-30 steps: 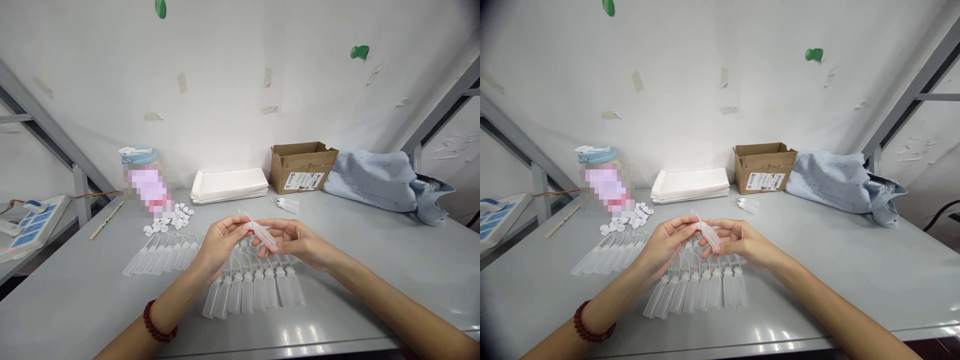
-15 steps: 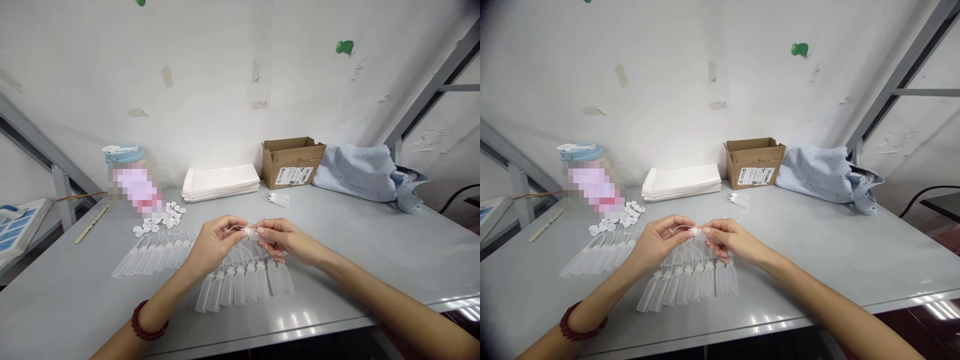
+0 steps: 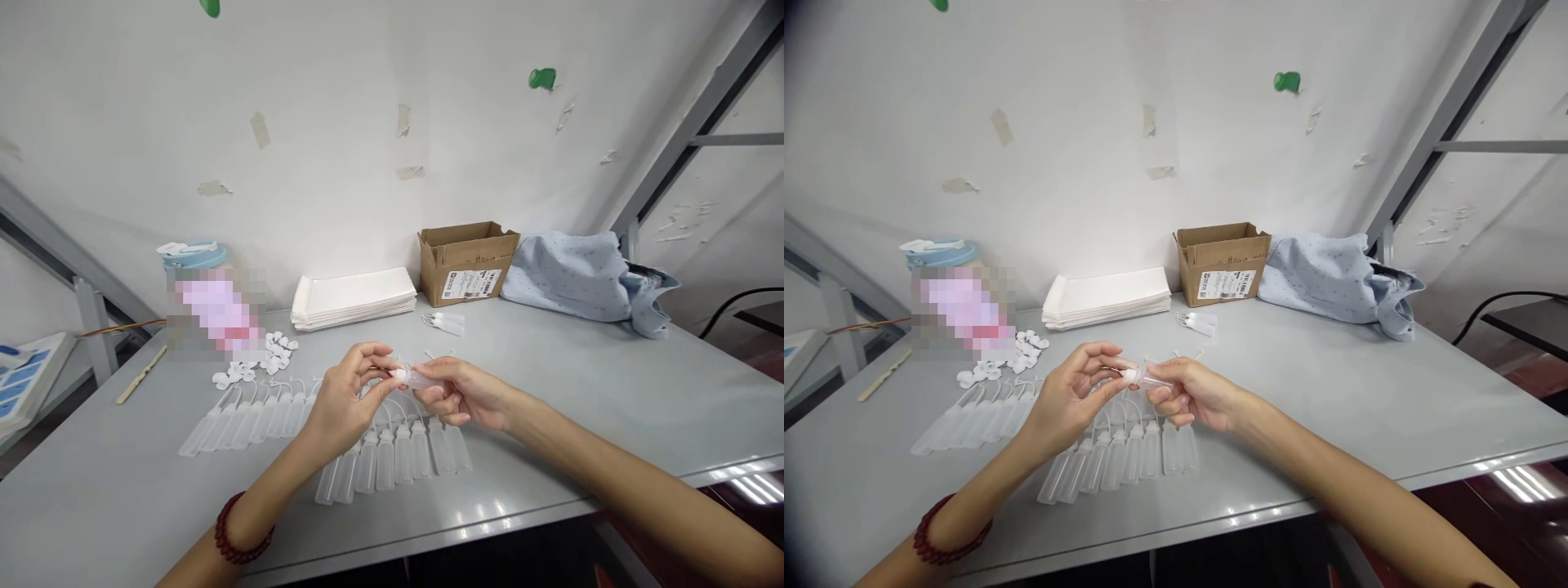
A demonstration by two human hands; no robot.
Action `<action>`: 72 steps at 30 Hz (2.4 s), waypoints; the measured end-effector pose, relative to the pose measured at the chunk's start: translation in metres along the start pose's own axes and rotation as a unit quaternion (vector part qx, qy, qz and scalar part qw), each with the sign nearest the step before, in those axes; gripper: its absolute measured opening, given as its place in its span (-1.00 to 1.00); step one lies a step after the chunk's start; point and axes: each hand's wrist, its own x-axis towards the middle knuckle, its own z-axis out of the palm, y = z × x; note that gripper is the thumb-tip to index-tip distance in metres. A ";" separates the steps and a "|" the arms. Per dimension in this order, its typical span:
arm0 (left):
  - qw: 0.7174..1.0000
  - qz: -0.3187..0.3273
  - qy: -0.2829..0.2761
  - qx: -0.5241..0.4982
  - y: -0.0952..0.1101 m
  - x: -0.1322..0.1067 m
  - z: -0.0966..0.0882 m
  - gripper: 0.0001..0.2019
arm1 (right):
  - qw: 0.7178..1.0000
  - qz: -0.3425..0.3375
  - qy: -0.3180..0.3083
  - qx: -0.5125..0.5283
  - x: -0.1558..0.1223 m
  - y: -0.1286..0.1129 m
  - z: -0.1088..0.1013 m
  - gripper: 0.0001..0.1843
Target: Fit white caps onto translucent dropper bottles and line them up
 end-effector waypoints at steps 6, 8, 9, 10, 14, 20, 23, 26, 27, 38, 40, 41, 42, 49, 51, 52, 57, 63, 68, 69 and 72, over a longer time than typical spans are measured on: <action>0.999 -0.014 0.004 -0.030 0.004 0.001 -0.001 -0.78 | 0.996 -0.042 0.025 -0.072 -0.003 0.001 0.008 -0.66; 0.999 -0.019 -0.005 -0.026 0.005 0.002 -0.003 -0.82 | 0.992 -0.064 0.039 -0.102 -0.003 0.001 0.011 -0.64; 0.999 -0.023 -0.012 -0.025 0.006 0.002 -0.003 -0.83 | 0.989 -0.074 0.044 -0.116 -0.003 0.001 0.012 -0.65; 0.999 -0.030 -0.018 -0.022 0.006 0.003 -0.004 -0.83 | 0.987 -0.083 0.048 -0.129 -0.003 0.001 0.013 -0.66; 0.997 -0.064 -0.037 -0.004 0.006 0.005 -0.008 -0.79 | 0.981 -0.094 0.055 -0.159 -0.003 0.001 0.013 -0.66; 0.995 -0.061 -0.067 0.039 0.009 0.003 -0.008 -0.78 | 0.979 -0.088 0.052 -0.176 -0.003 0.002 0.011 -0.63; 0.995 -0.006 -0.070 0.066 0.009 0.002 -0.009 -0.83 | 0.984 -0.071 0.042 -0.160 -0.003 0.002 0.011 -0.64; 0.993 0.035 -0.073 0.088 0.008 0.002 -0.011 -0.86 | 0.985 -0.063 0.039 -0.154 -0.003 0.002 0.010 -0.64; 0.993 0.035 -0.074 0.089 0.008 0.002 -0.011 -0.85 | 0.984 -0.067 0.040 -0.161 -0.003 0.002 0.011 -0.64; 0.991 0.047 -0.078 0.103 0.010 0.001 -0.010 -0.88 | 0.959 -0.109 0.047 -0.259 -0.004 0.005 0.010 -0.61; 0.986 0.097 -0.076 0.110 0.008 0.000 -0.009 -0.92 | 0.966 -0.098 0.038 -0.238 -0.002 0.005 0.009 -0.60; 0.985 0.108 -0.078 0.107 0.007 0.000 -0.009 -0.92 | 0.967 -0.096 0.034 -0.232 -0.002 0.005 0.008 -0.60; 0.986 0.110 -0.079 0.100 0.006 0.000 -0.010 -0.91 | 0.968 -0.096 0.030 -0.228 -0.001 0.004 0.008 -0.60; 0.994 0.004 -0.060 0.089 0.012 0.001 -0.010 -0.86 | 0.959 -0.118 0.027 -0.258 -0.005 0.002 0.011 -0.62; 0.993 0.001 -0.076 0.091 0.013 -0.001 -0.010 -0.85 | 0.959 -0.110 0.026 -0.258 -0.005 0.002 0.011 -0.63; 0.992 0.008 -0.083 0.091 0.012 -0.002 -0.009 -0.86 | 0.961 -0.105 0.026 -0.255 -0.005 0.002 0.011 -0.63; 0.979 0.142 -0.067 0.130 0.002 -0.004 -0.009 -0.94 | 0.972 -0.078 0.012 -0.221 -0.003 0.002 0.007 -0.62; 0.983 0.085 -0.059 0.150 -0.004 0.001 -0.008 -0.82 | 0.967 -0.101 0.016 -0.235 -0.004 0.000 0.007 -0.63; 0.979 0.128 -0.050 0.150 0.002 -0.002 -0.002 -0.91 | 0.967 -0.079 0.018 -0.242 -0.006 -0.001 0.009 -0.60; 0.979 0.130 -0.045 0.148 0.002 -0.002 -0.002 -0.92 | 0.966 -0.079 0.018 -0.244 -0.006 -0.001 0.009 -0.60; 0.988 0.081 -0.026 0.129 0.004 -0.001 -0.003 -0.90 | 0.938 -0.138 0.060 -0.313 -0.004 0.000 0.009 -0.64</action>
